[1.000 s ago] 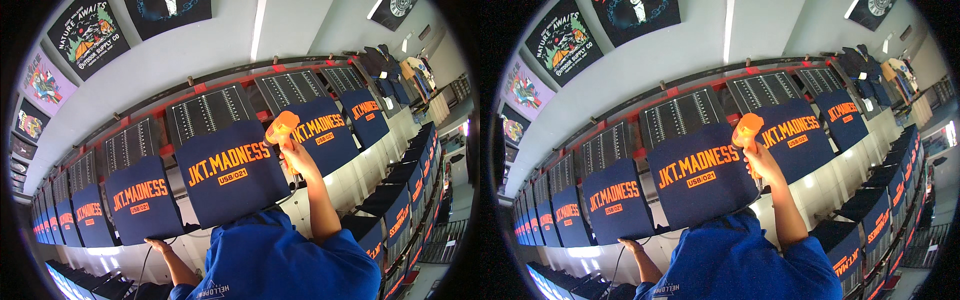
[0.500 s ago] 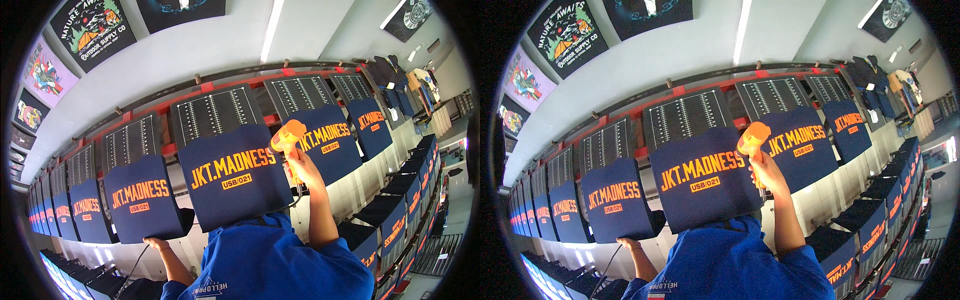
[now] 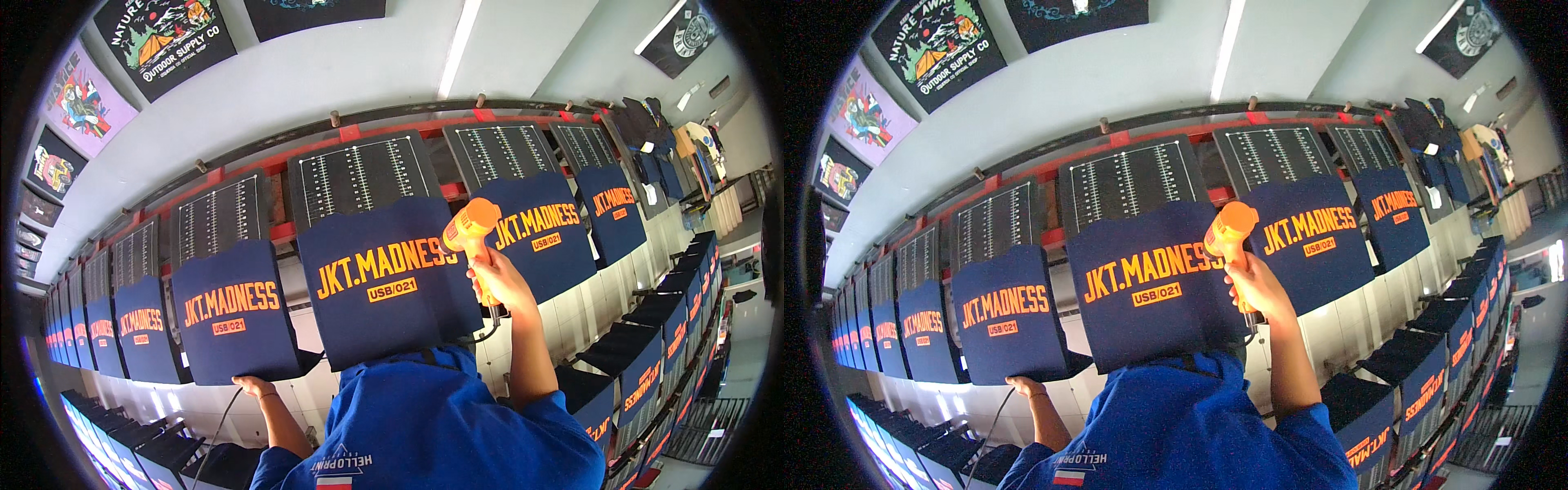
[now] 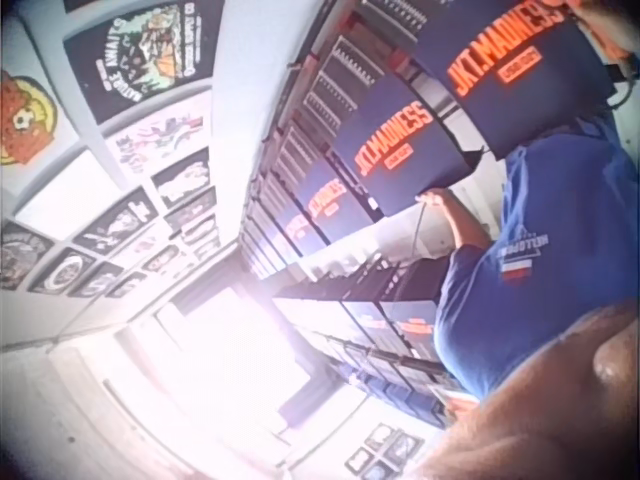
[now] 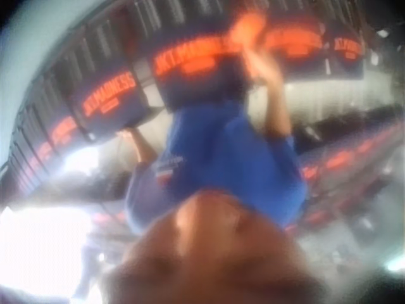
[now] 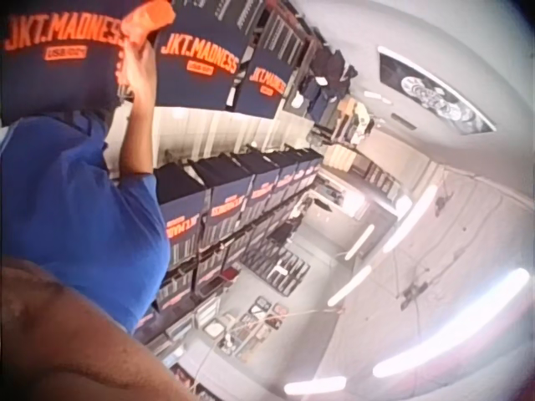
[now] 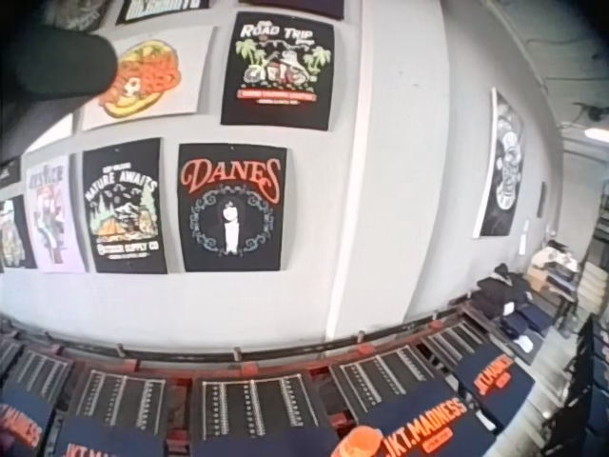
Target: The person uses a heat gun to dry the screen-printed logo on several dark blue t-shirts aligned on printing boards, moving from one garment to the next.
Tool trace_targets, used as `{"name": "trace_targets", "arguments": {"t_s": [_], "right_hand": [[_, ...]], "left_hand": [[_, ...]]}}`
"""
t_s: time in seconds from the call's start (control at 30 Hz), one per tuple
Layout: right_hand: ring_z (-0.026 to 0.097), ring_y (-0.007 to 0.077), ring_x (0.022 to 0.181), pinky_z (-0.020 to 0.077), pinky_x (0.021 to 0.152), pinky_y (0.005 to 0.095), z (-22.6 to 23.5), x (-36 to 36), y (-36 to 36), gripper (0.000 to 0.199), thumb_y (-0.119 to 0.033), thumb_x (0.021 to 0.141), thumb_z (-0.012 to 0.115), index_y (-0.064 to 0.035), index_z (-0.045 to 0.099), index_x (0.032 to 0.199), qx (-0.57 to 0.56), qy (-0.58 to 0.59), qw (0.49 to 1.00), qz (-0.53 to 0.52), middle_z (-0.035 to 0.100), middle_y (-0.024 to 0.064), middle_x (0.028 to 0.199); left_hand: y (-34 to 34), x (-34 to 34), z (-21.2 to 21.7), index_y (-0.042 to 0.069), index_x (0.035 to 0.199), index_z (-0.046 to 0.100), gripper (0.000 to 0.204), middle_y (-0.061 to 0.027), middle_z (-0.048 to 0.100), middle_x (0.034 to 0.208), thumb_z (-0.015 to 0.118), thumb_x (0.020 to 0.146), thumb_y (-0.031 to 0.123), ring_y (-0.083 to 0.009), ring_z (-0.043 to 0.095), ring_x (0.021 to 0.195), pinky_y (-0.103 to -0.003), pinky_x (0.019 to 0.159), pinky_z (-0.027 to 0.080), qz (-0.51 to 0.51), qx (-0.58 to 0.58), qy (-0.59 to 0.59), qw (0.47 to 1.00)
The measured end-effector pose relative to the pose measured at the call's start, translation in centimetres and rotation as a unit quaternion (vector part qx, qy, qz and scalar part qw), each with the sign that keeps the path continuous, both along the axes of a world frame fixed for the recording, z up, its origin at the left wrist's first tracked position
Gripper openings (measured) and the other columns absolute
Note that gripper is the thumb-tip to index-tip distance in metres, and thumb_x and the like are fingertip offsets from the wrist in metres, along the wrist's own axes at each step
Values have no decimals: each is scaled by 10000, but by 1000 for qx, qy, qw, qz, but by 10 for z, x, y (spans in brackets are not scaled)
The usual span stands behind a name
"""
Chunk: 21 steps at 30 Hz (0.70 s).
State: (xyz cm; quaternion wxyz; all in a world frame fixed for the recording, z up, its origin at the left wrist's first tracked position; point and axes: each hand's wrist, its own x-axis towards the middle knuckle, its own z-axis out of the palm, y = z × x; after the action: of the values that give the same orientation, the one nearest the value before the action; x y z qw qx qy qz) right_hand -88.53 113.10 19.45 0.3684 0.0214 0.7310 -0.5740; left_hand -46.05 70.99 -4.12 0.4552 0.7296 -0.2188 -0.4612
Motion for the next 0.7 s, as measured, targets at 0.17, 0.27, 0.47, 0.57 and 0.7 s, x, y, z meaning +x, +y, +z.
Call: {"name": "trace_targets", "arguments": {"t_s": [0.17,0.27,0.47,0.57,0.7], "right_hand": [[551,98,623,509,525,265,-8,4,7,356,-238,949,583,-17,486,1210,-3,4,1000,-22,563,37,837],[547,97,624,507,527,262,-3,6,7,363,-239,944,585,-21,481,1215,7,13,1000,-22,558,34,835],[544,94,623,498,525,254,5,19,16,332,-243,936,588,-30,490,1171,8,14,1000,-9,551,32,821],[543,94,621,497,524,255,14,28,16,316,-242,939,586,-31,494,1155,14,13,1000,-20,549,32,816],[544,95,621,495,520,250,16,31,16,320,-250,942,594,-31,497,1153,19,14,999,-25,554,36,819]], "left_hand": [[-7,12,-15,-127,1323,472,794,-212,521,1344,409,934,562,-343,555,1153,-465,1026,431,-13,-15,9,1000],[-16,26,-30,-117,1307,496,789,-205,533,1339,433,928,573,-329,564,1144,-438,1023,431,3,0,-4,1000],[-9,18,-24,-113,1310,493,786,-206,524,1354,435,937,576,-324,552,1169,-418,1036,420,0,-9,7,1000],[-6,17,-21,-116,1336,465,786,-205,507,1375,420,948,567,-322,540,1189,-416,1047,410,-4,-10,9,1000],[0,4,-7,-116,1343,460,796,-201,513,1370,413,947,573,-320,543,1185,-417,1042,415,-8,-24,27,999]]}}
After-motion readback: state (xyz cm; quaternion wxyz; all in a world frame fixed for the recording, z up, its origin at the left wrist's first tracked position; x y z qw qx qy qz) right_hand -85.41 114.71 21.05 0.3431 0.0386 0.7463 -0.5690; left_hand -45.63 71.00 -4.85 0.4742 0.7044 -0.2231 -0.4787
